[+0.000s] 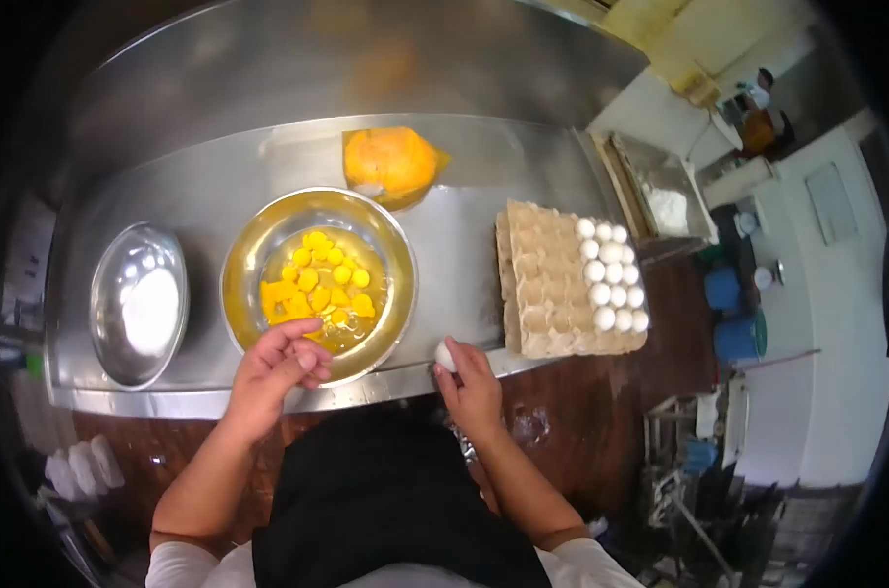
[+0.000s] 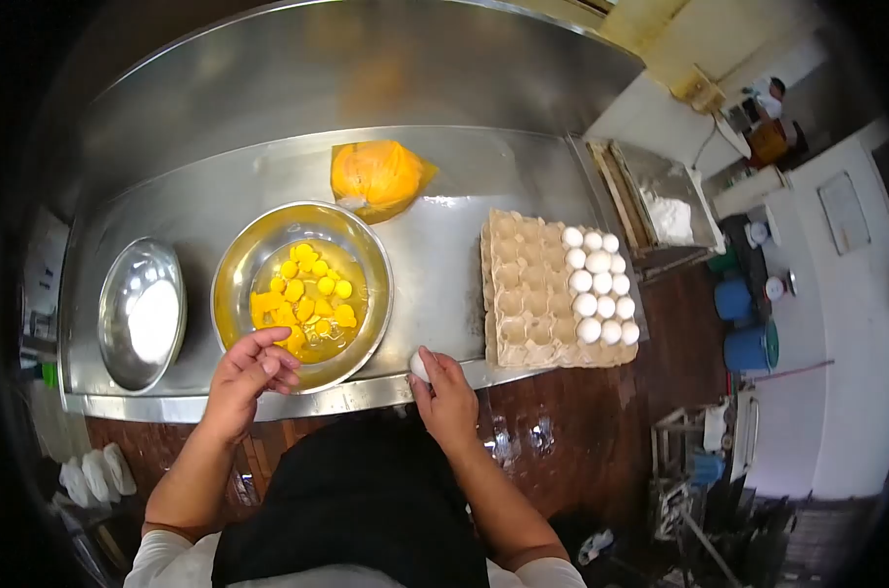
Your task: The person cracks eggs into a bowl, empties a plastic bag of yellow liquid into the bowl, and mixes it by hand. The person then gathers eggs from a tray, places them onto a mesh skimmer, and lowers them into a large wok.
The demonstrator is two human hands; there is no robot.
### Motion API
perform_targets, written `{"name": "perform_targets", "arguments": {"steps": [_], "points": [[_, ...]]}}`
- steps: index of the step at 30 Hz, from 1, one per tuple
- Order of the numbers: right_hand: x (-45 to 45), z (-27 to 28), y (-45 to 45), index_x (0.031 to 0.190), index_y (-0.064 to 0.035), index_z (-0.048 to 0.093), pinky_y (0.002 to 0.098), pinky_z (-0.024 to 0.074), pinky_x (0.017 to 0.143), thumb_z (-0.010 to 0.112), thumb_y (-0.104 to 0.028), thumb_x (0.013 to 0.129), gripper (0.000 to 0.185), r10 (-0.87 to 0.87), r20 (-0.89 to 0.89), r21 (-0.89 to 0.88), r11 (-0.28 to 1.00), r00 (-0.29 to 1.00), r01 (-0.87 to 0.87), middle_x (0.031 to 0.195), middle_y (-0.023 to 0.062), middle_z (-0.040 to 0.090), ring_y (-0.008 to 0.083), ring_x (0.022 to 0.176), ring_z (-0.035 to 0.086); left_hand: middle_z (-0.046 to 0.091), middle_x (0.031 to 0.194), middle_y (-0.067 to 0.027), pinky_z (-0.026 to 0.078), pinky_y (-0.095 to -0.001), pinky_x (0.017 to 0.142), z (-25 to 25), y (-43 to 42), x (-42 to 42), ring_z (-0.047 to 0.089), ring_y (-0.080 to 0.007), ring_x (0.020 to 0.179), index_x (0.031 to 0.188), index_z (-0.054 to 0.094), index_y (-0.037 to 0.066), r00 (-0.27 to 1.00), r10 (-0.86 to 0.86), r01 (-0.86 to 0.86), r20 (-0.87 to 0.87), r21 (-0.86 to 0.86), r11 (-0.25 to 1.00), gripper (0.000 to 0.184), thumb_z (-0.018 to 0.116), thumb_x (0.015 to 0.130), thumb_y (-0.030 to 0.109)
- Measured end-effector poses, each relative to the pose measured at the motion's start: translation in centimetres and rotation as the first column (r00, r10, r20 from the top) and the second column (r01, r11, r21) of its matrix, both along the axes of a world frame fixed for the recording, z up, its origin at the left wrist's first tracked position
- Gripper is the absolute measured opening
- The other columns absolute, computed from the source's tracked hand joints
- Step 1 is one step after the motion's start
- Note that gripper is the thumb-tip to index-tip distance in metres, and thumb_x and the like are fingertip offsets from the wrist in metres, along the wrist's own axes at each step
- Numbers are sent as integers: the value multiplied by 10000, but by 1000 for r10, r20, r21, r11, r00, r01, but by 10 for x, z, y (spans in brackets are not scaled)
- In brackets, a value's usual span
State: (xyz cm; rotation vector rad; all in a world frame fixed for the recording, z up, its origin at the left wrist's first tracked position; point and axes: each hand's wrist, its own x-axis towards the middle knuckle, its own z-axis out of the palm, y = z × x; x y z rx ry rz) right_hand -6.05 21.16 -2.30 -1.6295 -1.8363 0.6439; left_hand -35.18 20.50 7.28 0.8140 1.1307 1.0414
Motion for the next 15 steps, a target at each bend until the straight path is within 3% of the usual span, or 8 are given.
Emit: {"name": "perform_targets", "arguments": {"steps": [3,6,9,10,13,15], "points": [[-8,-4,-2,1285,-148,610,388,530,812,688,-259,873,434,-23,81,-55,998,996,28,1169,132,611,299,953,646,654,1020,-93,493,-278,777,7,16,-18,633,-159,890,1315,508,17,999,-34,34,21,-8,999,428,603,940,202],[-12,4,-1,1246,-102,625,343,543,801,696,-202,860,405,-62,111,55,997,992,57,1156,129,623,284,980,649,659,998,-88,497,-278,757,3,22,-22,641,-163,863,1303,517,14,1000,-15,15,22,-2,1000,435,604,927,215],[-13,-4,1,1247,-108,624,355,532,830,698,-200,856,408,-58,188,29,998,981,53,1161,127,623,287,998,643,661,991,-88,500,-276,747,-2,23,-27,647,-167,854,1295,523,16,999,-33,33,-4,-8,999,437,604,923,229],[-13,-10,1,1295,-152,603,397,521,836,687,-244,865,447,-38,153,-27,999,988,43,1166,132,609,321,1018,623,661,992,-89,500,-274,747,-2,23,-28,647,-168,855,1294,524,17,999,-42,42,-12,-15,999,437,604,923,233],[-11,-4,5,1279,-100,604,373,528,801,671,-226,890,415,-35,103,62,998,994,29,1157,130,615,275,918,644,654,1018,-83,504,-276,774,1,23,-33,644,-161,867,1310,516,23,998,-56,56,-4,-25,998,439,617,912,180],[-20,1,8,1285,-70,580,343,523,738,615,-248,934,394,-171,-206,-70,985,964,160,1116,119,630,219,835,635,648,1039,-79,498,-272,796,-4,25,-31,630,-146,882,1325,515,30,993,-112,113,-37,33,993,472,650,886,138]]}}
